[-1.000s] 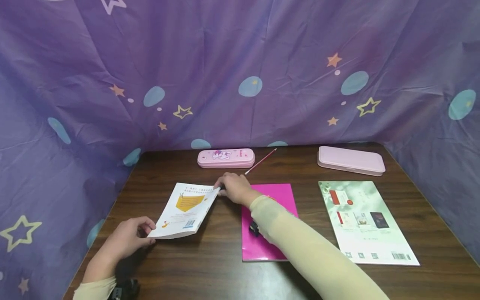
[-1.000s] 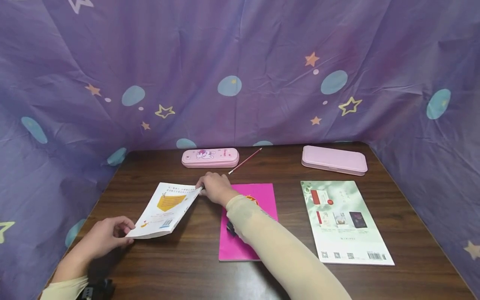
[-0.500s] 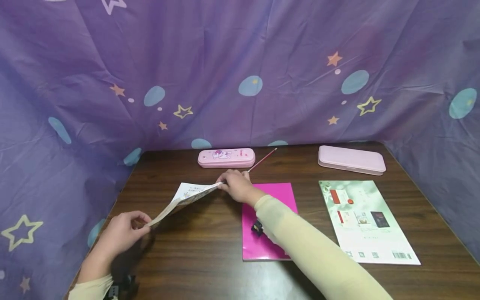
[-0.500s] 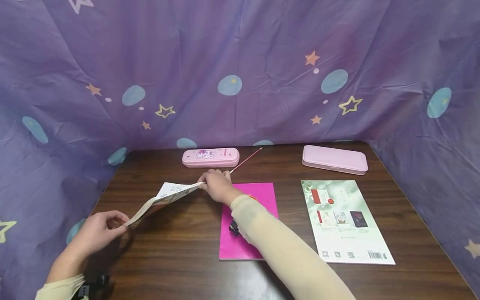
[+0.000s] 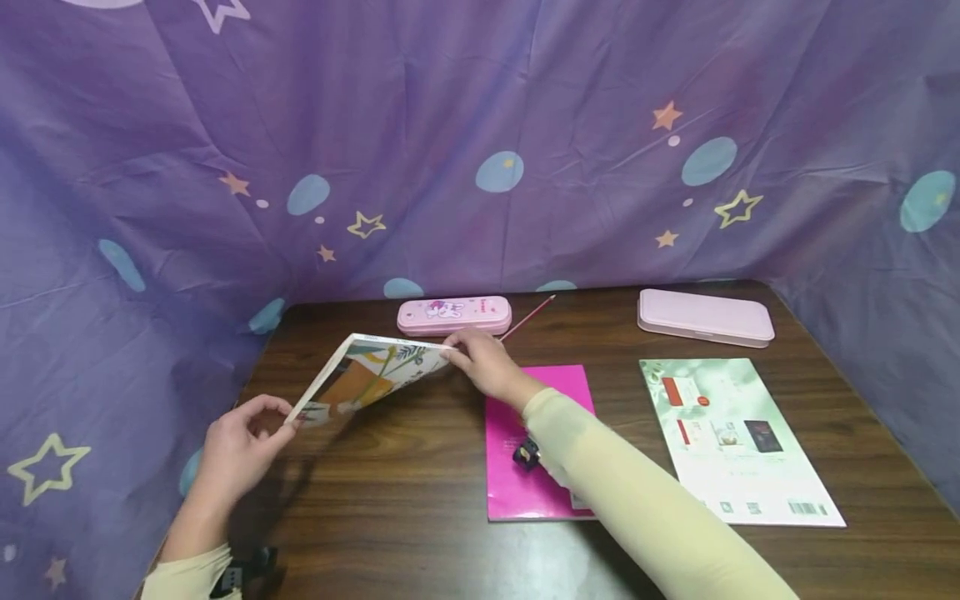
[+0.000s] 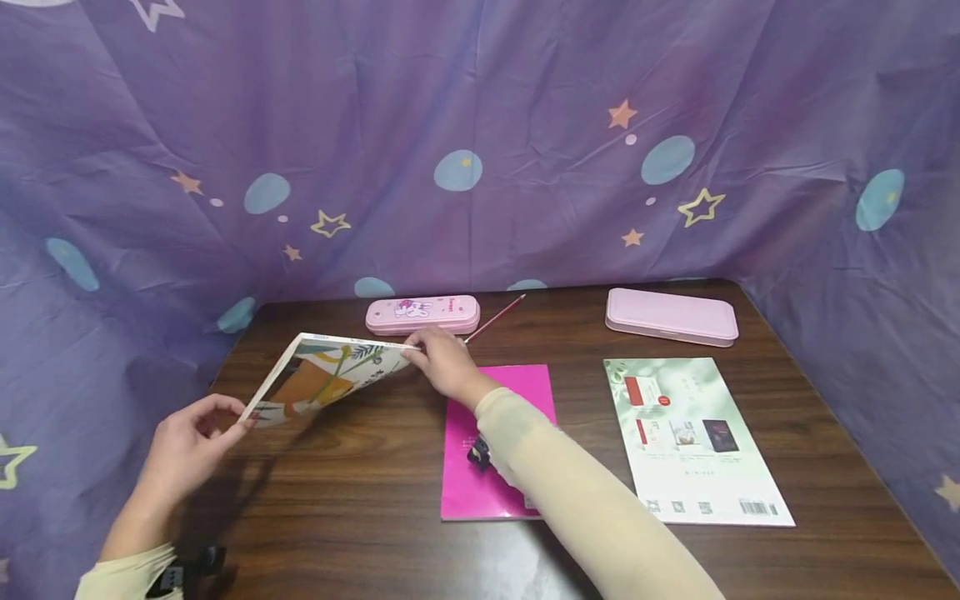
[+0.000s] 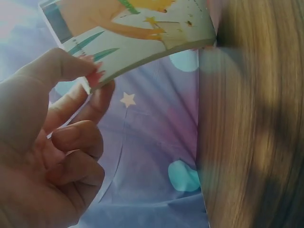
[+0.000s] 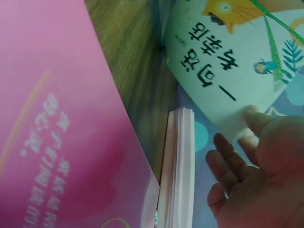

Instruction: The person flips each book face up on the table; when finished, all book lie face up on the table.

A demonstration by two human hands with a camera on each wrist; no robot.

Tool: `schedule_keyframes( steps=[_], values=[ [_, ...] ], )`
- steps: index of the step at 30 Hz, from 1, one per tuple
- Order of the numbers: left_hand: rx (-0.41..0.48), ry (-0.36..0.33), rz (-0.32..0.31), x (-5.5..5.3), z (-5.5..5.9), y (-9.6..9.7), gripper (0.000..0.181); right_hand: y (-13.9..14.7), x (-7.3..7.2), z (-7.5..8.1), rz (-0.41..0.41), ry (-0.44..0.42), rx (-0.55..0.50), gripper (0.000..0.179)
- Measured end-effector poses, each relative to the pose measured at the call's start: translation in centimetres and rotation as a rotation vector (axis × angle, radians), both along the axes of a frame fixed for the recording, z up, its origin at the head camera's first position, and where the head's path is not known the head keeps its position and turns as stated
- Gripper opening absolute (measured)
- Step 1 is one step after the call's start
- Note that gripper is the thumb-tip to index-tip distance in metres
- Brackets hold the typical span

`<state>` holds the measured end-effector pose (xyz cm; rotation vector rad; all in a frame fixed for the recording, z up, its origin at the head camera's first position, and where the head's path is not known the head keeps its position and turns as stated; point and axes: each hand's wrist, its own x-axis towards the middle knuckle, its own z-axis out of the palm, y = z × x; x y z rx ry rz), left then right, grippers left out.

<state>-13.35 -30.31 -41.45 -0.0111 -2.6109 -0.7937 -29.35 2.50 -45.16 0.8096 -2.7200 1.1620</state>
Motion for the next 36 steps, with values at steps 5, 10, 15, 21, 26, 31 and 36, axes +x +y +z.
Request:
schedule_keyframes(
  steps=[5,10,15,21,26,31,36],
  values=[
    [0.116,0.117,0.039,-0.3,0.0,0.4,0.021,0.1,-0.2,-0.1,0.001,0.020,-0.085,0.017],
    [0.243,0.196,0.061,-0.6,0.4,0.7,0.020,0.3,-0.2,0.1,0.041,0.056,-0.141,0.013],
    [0.330,0.211,0.088,-0.6,0.8,0.8,0.021,0.5,-0.3,0.3,0.074,0.033,-0.202,0.015],
    [0.353,0.177,0.117,-0.4,0.8,0.7,0.021,0.7,-0.1,0.2,0.067,0.009,-0.220,0.017],
    [0.349,0.171,0.091,-0.4,0.7,0.8,0.020,0.8,0.0,0.1,0.054,-0.013,-0.244,0.018],
    [0.309,0.128,0.098,-0.6,0.3,0.7,0.017,0.9,0.0,0.1,0.057,-0.030,-0.264,0.020],
    [0.142,0.052,0.077,-0.8,-0.2,0.6,0.013,1.3,0.1,0.0,0.084,-0.060,-0.179,0.015]
  ],
)
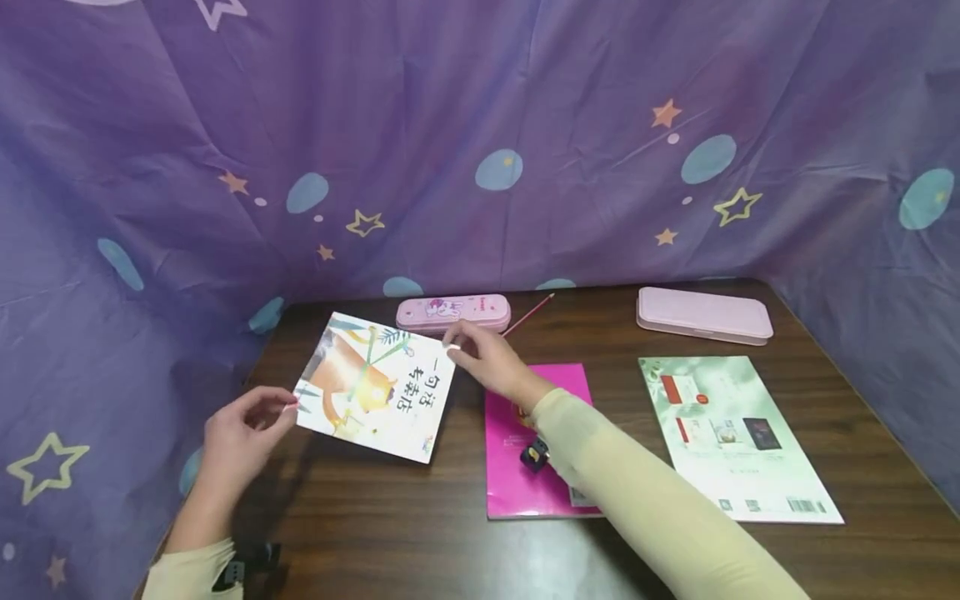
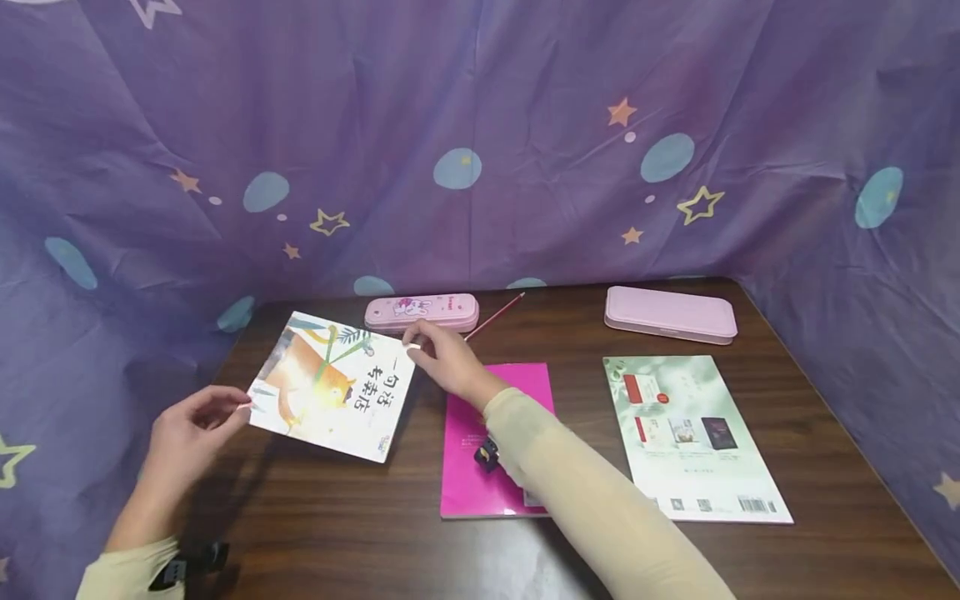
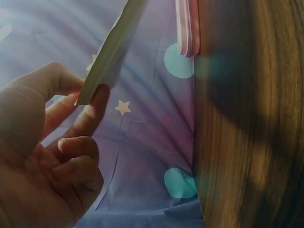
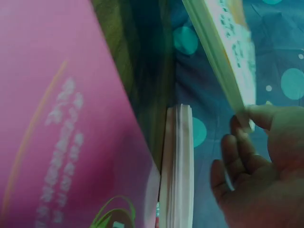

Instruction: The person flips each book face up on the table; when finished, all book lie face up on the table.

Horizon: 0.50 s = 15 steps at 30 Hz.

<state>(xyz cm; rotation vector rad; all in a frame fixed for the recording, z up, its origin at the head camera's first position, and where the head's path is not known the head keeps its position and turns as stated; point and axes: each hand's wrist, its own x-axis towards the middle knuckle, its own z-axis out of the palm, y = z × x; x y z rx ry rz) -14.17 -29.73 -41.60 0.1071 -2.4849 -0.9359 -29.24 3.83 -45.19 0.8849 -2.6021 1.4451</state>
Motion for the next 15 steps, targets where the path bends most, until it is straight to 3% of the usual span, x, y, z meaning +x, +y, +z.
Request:
schedule_keyframes(
  steps=[7,15],
  values=[
    [-0.100,-0.150,-0.037,-0.1,-0.7,-0.1,0.015,0.4,0.1,-0.5,0.049,-0.018,0.113,0.023],
    [-0.097,-0.436,-0.109,-0.3,-1.3,-0.5,0.027,0.2,0.2,-0.7,0.015,0.053,0.285,0.025]
  ],
)
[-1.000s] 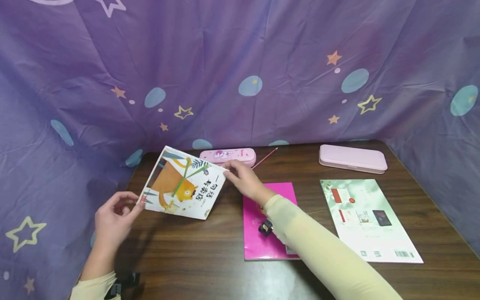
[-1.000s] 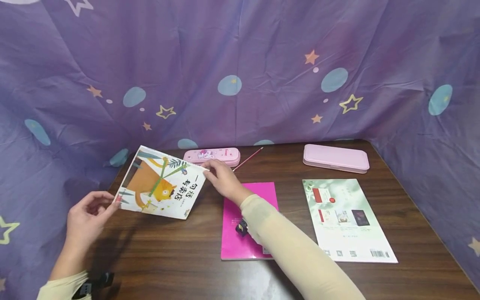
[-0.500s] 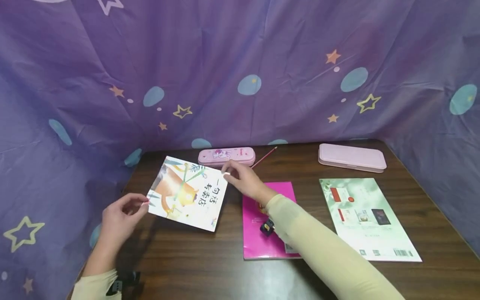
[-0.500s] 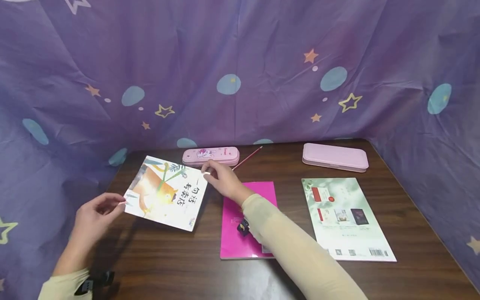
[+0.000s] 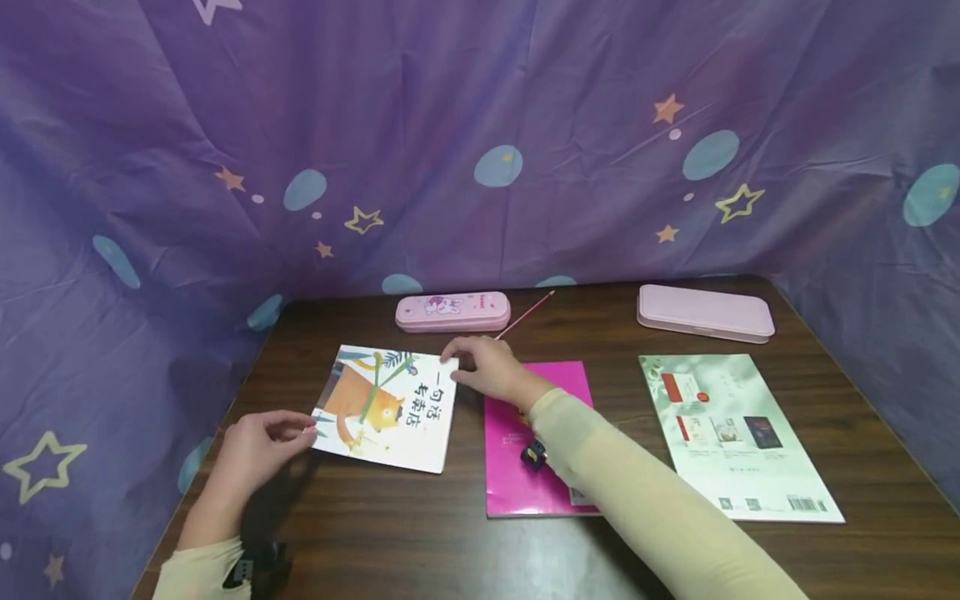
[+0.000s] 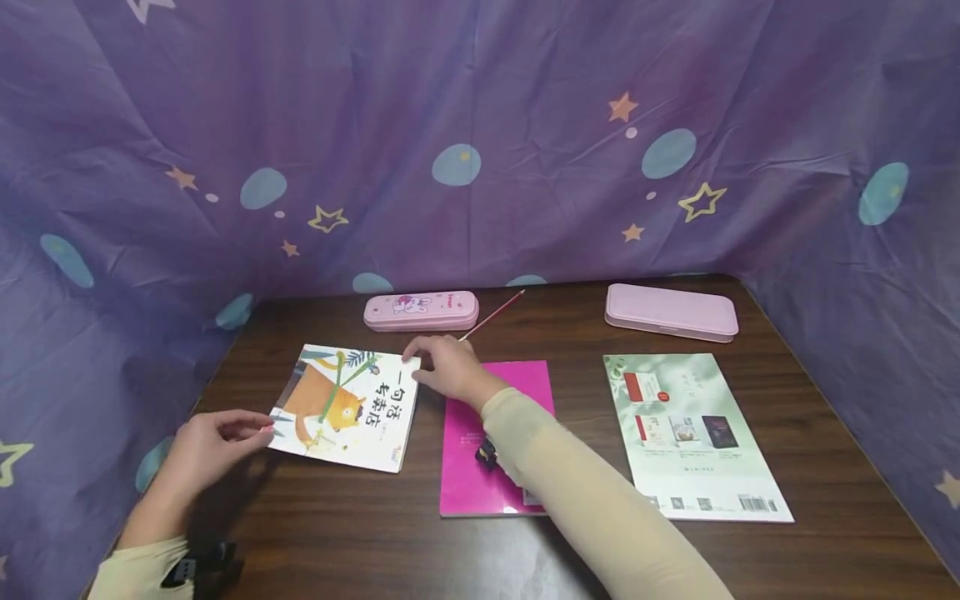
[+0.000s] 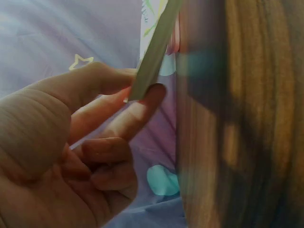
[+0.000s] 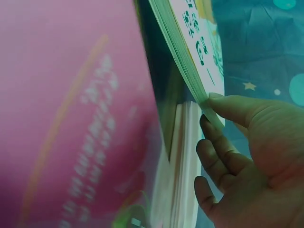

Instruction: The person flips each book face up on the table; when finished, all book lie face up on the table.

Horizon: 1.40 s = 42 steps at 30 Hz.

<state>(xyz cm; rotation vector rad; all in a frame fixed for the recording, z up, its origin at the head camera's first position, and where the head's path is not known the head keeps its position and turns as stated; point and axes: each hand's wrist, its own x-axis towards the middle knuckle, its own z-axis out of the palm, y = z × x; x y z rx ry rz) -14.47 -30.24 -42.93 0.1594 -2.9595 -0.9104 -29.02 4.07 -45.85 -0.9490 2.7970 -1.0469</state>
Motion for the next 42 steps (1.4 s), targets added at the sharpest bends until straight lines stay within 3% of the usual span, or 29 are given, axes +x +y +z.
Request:
schedule_keyframes(
  steps=[9,13,18,25,31,37,42],
  values=[
    [0.004,-0.199,-0.048,-0.2,-1.2,-0.1,0.028,-0.6,0.3,-0.3,0.006,-0.005,0.110,0.023],
    [-0.001,-0.246,-0.063,-0.1,-1.5,0.0,0.028,-0.9,0.2,-0.4,0.000,-0.027,0.130,0.022],
    [0.001,-0.266,-0.085,0.2,-1.3,0.3,0.023,-1.3,0.2,0.1,-0.007,-0.041,0.156,0.023],
    [0.058,-0.281,-0.170,0.4,-1.4,1.2,0.017,-1.2,0.2,-0.4,-0.031,-0.026,0.219,0.023],
    [0.004,-0.268,-0.126,0.6,-1.4,1.5,0.018,-1.0,0.6,-0.4,-0.009,-0.006,0.289,0.029],
    [-0.057,-0.262,-0.131,0.5,-1.2,1.4,0.017,-0.7,2.1,0.0,0.001,0.004,0.316,0.032],
    [-0.116,-0.247,-0.152,-0.3,-0.6,0.8,0.012,-0.7,3.7,0.2,0.025,0.021,0.299,0.028]
  ],
)
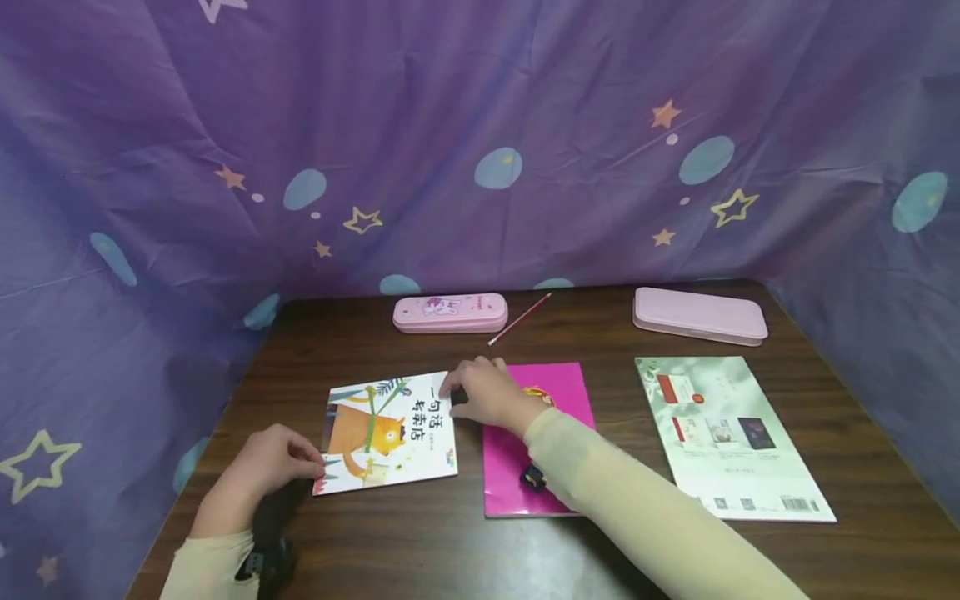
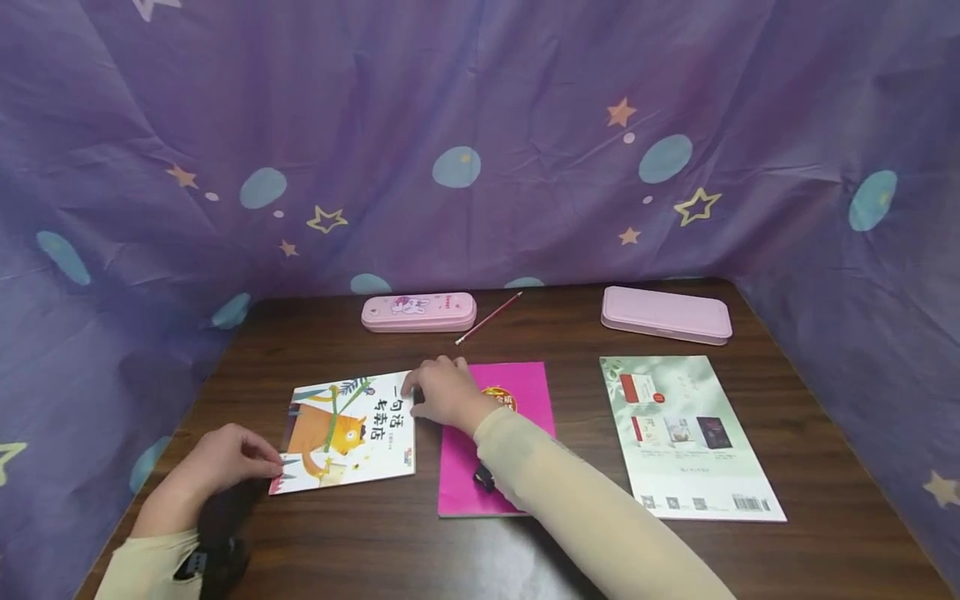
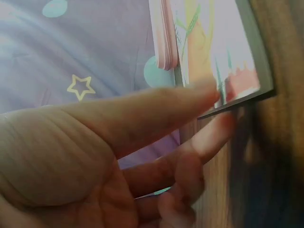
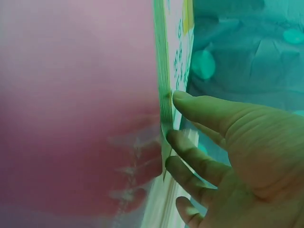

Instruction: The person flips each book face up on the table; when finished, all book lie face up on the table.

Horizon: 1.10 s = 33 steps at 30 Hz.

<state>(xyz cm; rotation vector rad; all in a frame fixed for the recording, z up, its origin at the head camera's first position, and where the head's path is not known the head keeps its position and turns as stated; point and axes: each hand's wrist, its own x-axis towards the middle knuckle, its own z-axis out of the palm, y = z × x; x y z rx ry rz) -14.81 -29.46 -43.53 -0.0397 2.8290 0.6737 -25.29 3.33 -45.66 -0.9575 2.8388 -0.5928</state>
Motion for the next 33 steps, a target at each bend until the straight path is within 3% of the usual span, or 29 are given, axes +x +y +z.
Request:
schedule_keyframes(
  steps=[9,17,22,33],
  values=[
    [-0.023,0.148,0.007,-3.7,-0.3,-0.6,0.013,0.2,3.4,0.3,0.033,0.017,-0.016,0.021],
    [-0.044,0.201,-0.022,-6.1,-1.0,-0.7,0.015,0.2,5.8,-0.1,0.018,-0.013,0.025,0.020],
    [-0.045,0.246,-0.076,-7.0,-1.2,-0.5,0.012,0.3,6.8,-0.1,0.005,0.015,0.051,0.023],
    [-0.028,0.274,-0.112,-7.8,-1.9,-0.3,0.008,0.3,7.8,-0.1,-0.008,0.061,0.088,0.027]
  ],
)
